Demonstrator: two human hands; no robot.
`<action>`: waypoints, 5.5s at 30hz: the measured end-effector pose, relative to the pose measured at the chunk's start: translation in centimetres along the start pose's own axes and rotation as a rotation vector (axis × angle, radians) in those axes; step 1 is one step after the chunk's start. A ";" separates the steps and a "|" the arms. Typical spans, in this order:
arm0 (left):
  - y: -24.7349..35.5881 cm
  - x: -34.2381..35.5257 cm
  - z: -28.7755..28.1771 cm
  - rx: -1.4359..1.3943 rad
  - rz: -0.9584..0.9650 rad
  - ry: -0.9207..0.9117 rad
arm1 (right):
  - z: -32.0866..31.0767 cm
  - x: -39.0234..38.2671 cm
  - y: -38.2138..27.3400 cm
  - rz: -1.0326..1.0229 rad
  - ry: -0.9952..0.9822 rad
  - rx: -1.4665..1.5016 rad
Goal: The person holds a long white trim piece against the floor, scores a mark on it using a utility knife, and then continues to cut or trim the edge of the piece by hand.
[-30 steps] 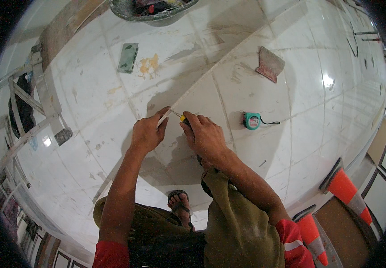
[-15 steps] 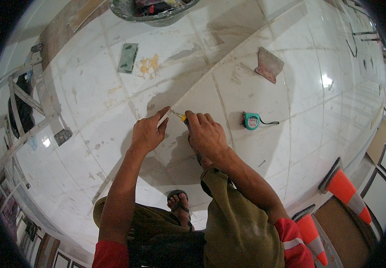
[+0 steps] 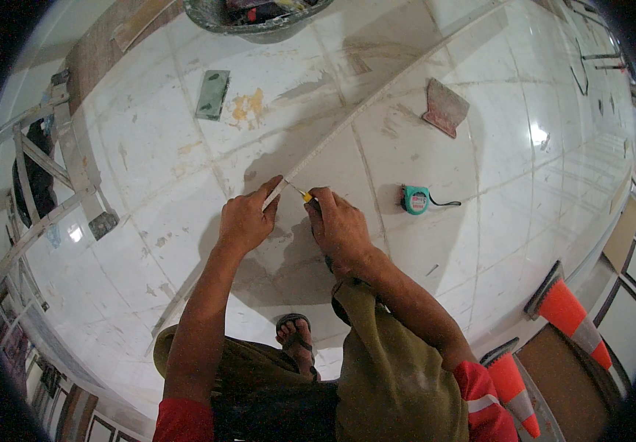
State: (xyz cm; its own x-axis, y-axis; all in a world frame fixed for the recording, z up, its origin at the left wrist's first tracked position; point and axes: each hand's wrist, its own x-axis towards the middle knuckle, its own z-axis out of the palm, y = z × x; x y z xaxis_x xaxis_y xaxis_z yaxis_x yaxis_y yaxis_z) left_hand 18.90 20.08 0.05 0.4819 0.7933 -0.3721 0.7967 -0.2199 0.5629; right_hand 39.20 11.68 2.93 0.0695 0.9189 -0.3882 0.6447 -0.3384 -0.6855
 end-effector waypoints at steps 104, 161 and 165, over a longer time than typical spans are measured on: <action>1.3 0.1 -0.7 0.111 -0.088 -0.142 | -3.2 2.3 0.2 -0.017 -0.196 0.209; 0.8 0.5 -1.2 0.074 -0.017 -0.116 | -4.7 2.9 -1.5 0.122 -0.287 0.321; 1.1 0.5 -1.1 0.078 -0.015 -0.105 | -3.8 2.9 -0.9 -0.006 -0.198 0.175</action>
State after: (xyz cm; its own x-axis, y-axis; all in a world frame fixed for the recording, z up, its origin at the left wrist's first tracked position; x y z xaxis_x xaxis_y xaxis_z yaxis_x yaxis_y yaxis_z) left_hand 19.58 20.85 1.33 0.5018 0.7339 -0.4578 0.8281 -0.2548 0.4993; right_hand 41.67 15.41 4.77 -0.0950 0.8692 -0.4852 0.5019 -0.3791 -0.7774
